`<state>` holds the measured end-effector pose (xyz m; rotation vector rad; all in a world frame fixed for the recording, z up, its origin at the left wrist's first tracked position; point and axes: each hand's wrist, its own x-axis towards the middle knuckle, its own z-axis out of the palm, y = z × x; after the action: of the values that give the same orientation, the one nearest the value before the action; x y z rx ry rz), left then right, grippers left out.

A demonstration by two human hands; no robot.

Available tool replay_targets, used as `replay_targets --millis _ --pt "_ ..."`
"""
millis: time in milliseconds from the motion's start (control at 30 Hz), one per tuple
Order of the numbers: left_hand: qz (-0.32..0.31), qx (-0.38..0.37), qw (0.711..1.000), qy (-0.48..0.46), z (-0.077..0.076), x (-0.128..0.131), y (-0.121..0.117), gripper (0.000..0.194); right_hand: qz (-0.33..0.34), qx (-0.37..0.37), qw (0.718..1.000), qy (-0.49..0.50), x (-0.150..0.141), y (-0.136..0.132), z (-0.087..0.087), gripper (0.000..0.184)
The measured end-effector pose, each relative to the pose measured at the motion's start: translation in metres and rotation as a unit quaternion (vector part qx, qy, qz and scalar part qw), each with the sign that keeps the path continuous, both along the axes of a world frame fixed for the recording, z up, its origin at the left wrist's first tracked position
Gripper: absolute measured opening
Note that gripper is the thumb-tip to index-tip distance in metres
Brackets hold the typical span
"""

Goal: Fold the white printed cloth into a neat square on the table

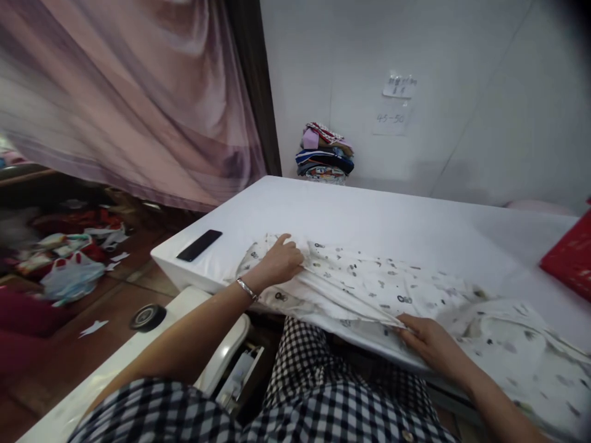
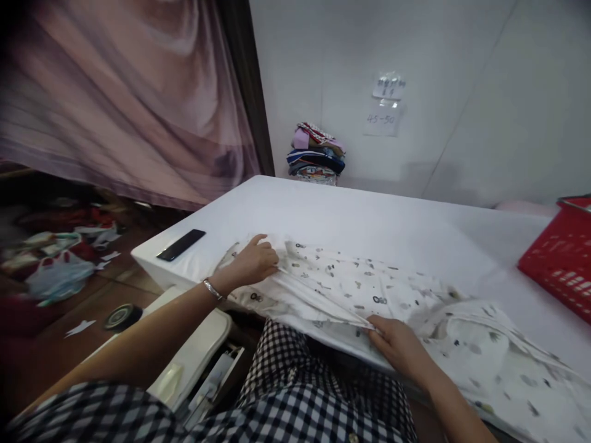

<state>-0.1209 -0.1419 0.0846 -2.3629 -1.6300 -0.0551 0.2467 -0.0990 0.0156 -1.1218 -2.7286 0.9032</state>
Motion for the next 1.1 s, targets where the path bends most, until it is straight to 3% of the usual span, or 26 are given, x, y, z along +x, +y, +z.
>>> replay_targets --millis 133,233,400,500,600,767,900,1033,1100 --pt "0.079 0.102 0.992 -0.012 0.013 -0.013 -0.012 0.018 -0.007 0.007 1.0 0.028 0.002 0.01 0.012 0.029" --pt "0.116 0.146 0.982 -0.014 0.01 -0.022 -0.015 0.02 -0.033 0.028 0.998 0.039 0.003 0.021 0.02 0.029" --pt "0.135 0.141 0.98 -0.038 -0.023 -0.03 -0.021 0.017 -0.071 0.065 0.993 0.071 0.001 0.037 0.025 0.031" --pt "0.145 0.143 0.978 -0.051 -0.051 -0.019 -0.037 0.018 -0.112 0.091 0.985 0.092 0.001 0.043 0.024 0.033" --pt "0.112 0.079 0.988 -0.076 -0.076 -0.001 -0.06 0.015 -0.138 0.095 0.98 0.108 0.002 0.045 0.023 0.034" --pt "0.143 0.063 0.972 -0.176 -0.096 0.018 -0.082 0.027 -0.139 0.079 0.981 0.111 0.0 0.045 0.021 0.035" --pt "0.146 0.06 0.968 -0.194 -0.086 0.011 -0.073 0.017 -0.15 0.044 0.979 0.128 0.003 0.049 0.018 0.036" --pt "0.123 0.097 0.947 -0.28 -0.041 -0.012 -0.036 0.019 -0.163 -0.038 0.973 0.162 0.009 0.052 0.026 0.039" --pt "0.133 0.086 0.919 -0.362 -0.015 -0.022 -0.007 0.023 -0.165 -0.095 0.969 0.16 0.011 0.055 0.032 0.039"
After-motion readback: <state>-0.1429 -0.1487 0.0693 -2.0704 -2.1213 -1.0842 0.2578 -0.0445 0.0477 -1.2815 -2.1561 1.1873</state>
